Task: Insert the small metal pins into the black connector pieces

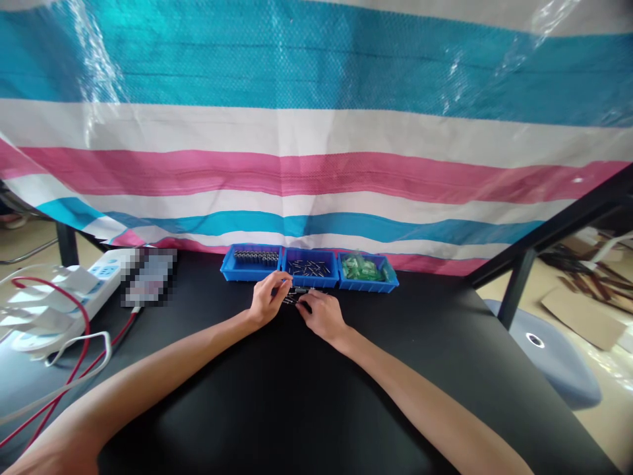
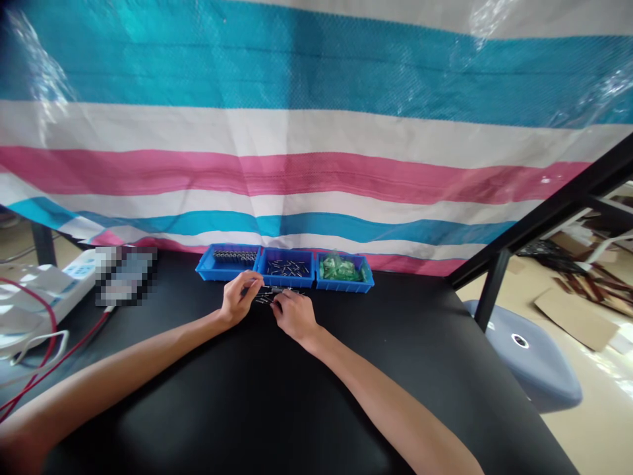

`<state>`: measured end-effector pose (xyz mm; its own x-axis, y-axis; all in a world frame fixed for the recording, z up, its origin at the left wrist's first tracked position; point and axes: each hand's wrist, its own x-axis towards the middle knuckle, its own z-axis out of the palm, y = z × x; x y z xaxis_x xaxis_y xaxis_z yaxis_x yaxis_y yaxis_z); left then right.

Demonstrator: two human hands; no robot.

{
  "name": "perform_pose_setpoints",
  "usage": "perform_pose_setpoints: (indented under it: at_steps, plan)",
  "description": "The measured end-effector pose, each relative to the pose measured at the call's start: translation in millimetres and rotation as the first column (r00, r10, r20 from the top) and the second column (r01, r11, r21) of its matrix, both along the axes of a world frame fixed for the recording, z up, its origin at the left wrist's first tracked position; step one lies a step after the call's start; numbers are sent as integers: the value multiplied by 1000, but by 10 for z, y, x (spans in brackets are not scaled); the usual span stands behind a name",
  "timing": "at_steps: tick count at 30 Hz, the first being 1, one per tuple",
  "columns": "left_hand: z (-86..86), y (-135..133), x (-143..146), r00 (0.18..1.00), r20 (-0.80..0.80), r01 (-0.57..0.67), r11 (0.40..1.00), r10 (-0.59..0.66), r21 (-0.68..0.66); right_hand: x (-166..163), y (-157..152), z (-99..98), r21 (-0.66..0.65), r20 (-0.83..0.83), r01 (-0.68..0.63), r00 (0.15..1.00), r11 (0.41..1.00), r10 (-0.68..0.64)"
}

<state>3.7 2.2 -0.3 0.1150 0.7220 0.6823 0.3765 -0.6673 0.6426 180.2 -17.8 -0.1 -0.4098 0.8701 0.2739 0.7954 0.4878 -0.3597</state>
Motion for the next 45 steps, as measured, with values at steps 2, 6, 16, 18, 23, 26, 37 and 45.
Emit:
perform_pose_setpoints:
  at_steps: [2, 6, 16, 18, 23, 26, 37, 45]
  plan:
    - [2, -1, -2, 1000, -5, 1, 1000, -1, -1, 1, 6, -17, 12, -15, 1, 1000, 1000, 0]
    - [9, -3, -3, 1000, -16, -3, 1000, 3, 5, 6, 9, -24, 41, -49, -1, 999, 999, 3]
    - [37, -9, 9, 999, -42, -16, 1000, 17, 19, 1, 6, -34, 92, -43, 32, 999, 995, -28]
    - [38, -9, 8, 999, -45, -14, 1000, 16, 23, 1, 8, -37, 98, -37, 24, 999, 995, -20]
    - [36, -9, 7, 999, -44, -11, 999, 13, 31, -2, -5, -32, 110, -21, -54, 998, 993, 56]
    - [40, -12, 8, 999, -45, -14, 999, 15, 29, -2, -11, -33, 120, -7, -96, 995, 988, 97]
    - [39, -11, 8, 998, -56, -3, 999, 6, 48, -14, -13, -42, 130, 74, -150, 987, 980, 141]
    - [100, -20, 20, 997, -70, 16, 999, -14, 39, 17, -6, 7, 110, -159, -72, 983, 991, 89]
